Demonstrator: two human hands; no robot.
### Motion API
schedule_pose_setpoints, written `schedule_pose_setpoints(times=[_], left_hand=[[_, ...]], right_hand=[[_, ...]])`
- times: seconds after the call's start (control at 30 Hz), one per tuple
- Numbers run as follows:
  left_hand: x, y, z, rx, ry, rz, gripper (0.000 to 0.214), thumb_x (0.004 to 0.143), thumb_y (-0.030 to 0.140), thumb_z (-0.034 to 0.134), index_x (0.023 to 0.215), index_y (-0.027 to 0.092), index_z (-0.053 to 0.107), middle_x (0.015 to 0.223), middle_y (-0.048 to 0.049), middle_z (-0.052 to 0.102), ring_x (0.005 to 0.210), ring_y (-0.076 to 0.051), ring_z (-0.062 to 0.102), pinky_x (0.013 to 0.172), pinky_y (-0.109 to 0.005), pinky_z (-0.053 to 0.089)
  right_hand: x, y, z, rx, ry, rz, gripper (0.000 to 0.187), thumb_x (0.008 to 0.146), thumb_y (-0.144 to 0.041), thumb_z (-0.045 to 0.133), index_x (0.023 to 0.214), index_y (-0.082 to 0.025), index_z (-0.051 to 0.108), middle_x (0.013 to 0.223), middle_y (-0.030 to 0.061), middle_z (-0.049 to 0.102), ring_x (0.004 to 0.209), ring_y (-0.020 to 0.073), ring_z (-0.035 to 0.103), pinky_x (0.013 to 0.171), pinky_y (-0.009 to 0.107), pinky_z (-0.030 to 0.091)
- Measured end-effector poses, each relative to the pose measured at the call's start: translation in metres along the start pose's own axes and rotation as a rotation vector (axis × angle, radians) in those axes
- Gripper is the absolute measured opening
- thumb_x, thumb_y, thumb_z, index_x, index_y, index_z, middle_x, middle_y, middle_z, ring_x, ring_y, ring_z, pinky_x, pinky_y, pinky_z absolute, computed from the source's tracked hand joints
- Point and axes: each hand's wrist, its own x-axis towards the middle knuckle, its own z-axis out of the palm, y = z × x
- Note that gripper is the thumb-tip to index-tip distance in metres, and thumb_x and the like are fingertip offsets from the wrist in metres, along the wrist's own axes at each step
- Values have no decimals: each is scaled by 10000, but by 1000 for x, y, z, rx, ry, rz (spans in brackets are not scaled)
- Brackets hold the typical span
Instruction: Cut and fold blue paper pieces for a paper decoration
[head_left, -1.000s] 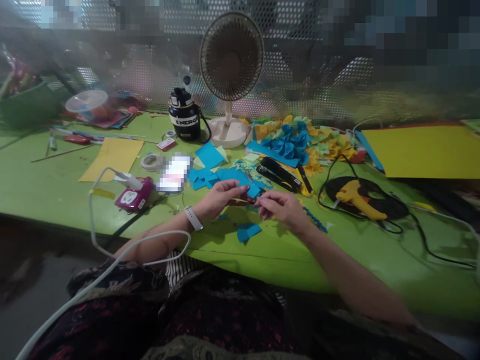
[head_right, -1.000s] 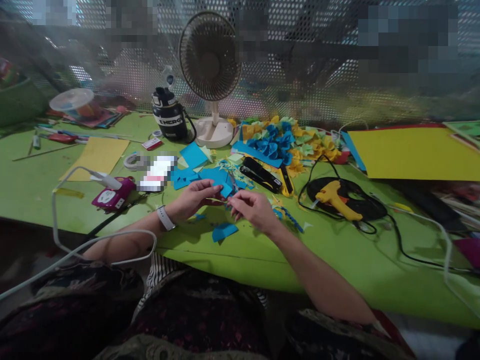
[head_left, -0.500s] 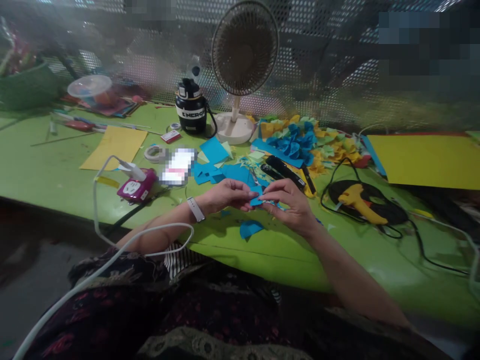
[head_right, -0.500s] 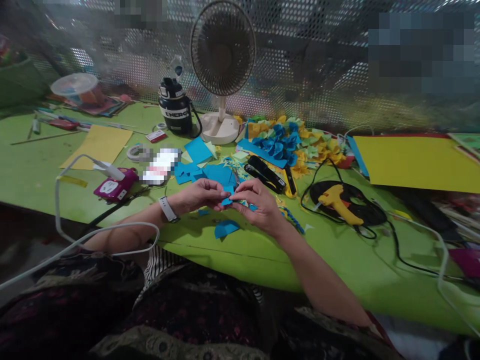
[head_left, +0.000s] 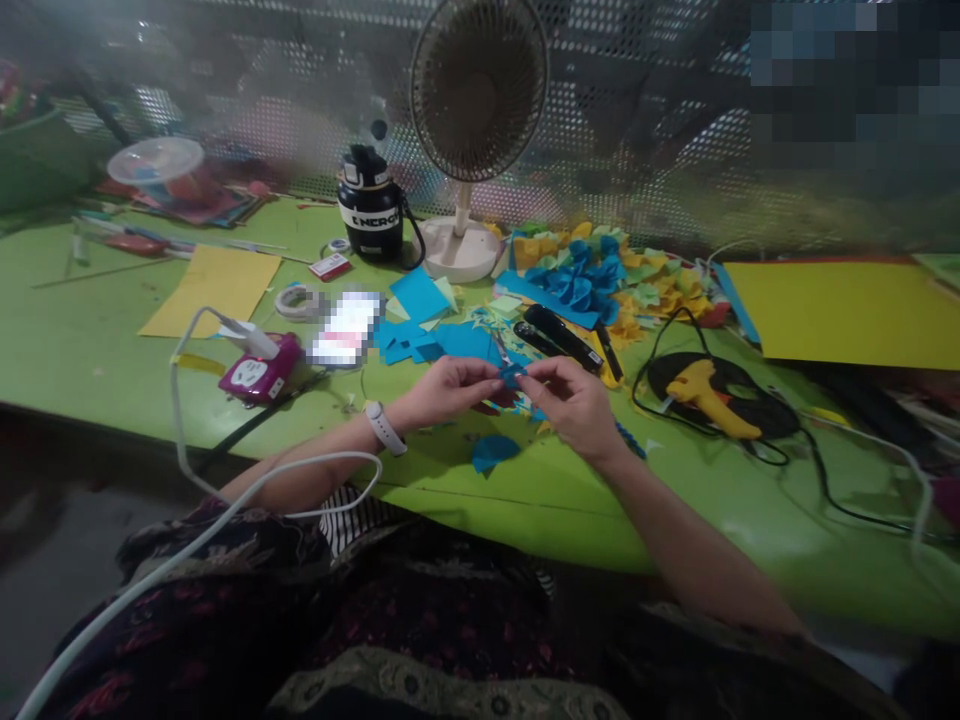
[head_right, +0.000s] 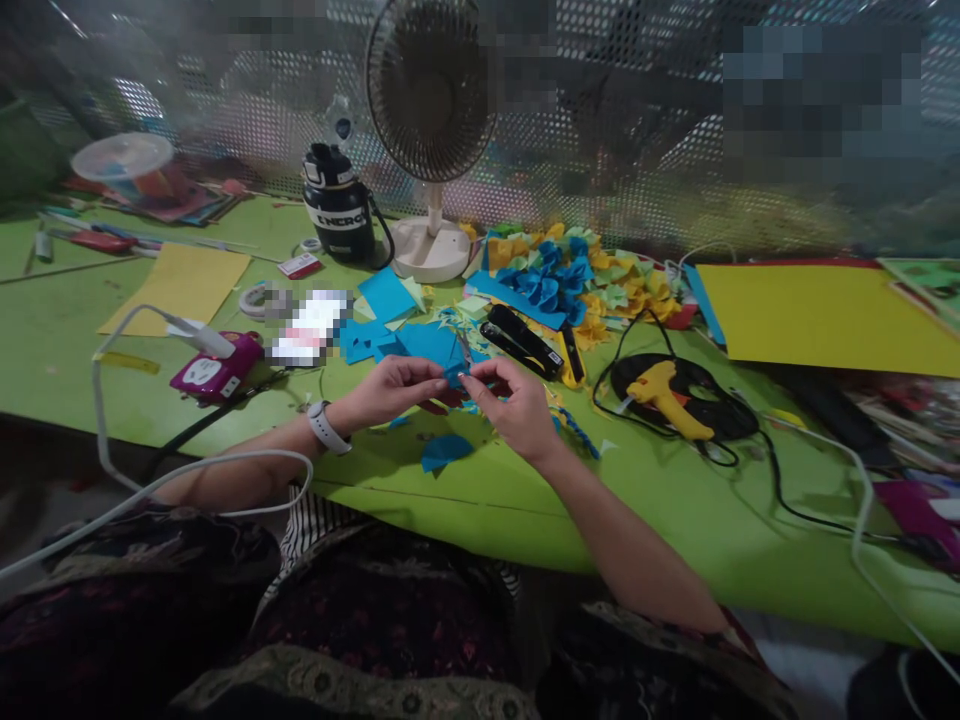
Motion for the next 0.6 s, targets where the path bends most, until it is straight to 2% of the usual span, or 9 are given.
schedule_pose_setpoints(times=[0.07,0.3,0.6], left_hand=[[0,1,0,30,-14,0,219,838,317,714,912,111,706,901,-113,763,845,-187,741,735,-319,633],[-2,6,-2,73,-77,-8,196,843,256,690,968,106,710,951,-125,759,892,-205,737,727,-309,629],[1,-1,-4,184,-67,32,306,869,395,656,893,94,706,912,-112,756,829,-168,725,746,-314,630]], right_hand=[[1,-1,-1,-3,-10,37,219,809,-424,712,821,-213,654,765,16,668,682,161,612,652,313,522],[3,-1,-1,-31,-24,16,222,800,-418,715,794,-206,651,744,19,672,649,155,603,626,305,507],[3,3,2,-42,-32,-27,264,820,-451,708,786,-197,645,687,3,646,587,127,551,562,274,470]])
